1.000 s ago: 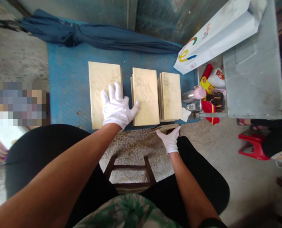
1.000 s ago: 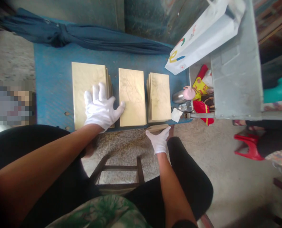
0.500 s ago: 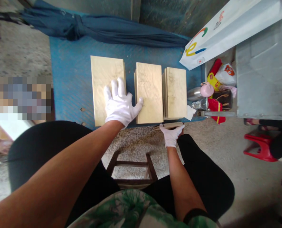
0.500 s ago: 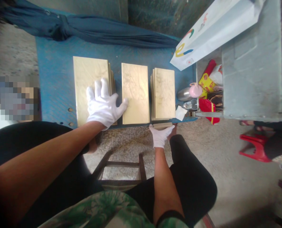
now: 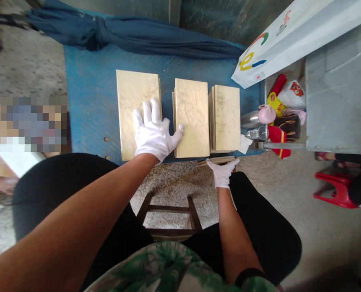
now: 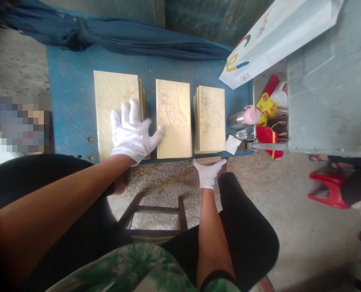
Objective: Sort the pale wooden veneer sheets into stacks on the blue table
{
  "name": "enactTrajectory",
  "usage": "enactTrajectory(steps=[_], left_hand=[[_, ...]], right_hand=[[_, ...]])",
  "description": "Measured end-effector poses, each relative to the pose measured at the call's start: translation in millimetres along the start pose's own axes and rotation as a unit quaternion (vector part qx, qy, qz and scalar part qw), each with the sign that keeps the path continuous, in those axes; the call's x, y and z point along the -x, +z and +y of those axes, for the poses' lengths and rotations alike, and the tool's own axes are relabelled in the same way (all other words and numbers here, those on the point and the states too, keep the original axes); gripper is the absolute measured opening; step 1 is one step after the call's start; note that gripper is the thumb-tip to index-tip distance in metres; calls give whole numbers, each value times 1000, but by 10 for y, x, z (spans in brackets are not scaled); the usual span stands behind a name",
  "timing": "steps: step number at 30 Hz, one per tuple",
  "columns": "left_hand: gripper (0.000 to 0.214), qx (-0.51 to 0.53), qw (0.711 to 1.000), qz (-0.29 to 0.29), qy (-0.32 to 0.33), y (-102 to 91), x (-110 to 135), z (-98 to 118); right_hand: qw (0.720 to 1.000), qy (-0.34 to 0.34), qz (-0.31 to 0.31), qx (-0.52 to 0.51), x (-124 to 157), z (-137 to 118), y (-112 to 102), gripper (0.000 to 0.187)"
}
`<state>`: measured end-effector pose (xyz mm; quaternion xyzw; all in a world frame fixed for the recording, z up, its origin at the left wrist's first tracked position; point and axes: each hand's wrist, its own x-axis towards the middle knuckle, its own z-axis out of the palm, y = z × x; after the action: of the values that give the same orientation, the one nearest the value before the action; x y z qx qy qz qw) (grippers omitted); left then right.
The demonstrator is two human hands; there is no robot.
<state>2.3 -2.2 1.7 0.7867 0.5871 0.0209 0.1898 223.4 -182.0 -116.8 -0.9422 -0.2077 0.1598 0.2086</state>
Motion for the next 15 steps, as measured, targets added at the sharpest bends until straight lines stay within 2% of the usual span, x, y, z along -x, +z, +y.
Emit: enactTrajectory(steps=[5,9,15], left_hand=[[62,-3,1000,-9,-3,-35,10,23],[61,-1,1000,-14,-4,-51,8,33],[61,-2,1000,-16,2,-45,2,19]], right_hand=[[1000,15,26,4,65,-78,-62,134],[1000,6,15,4,97,-142,-107,126],[999,5,24,27,123,-227,-189,125]])
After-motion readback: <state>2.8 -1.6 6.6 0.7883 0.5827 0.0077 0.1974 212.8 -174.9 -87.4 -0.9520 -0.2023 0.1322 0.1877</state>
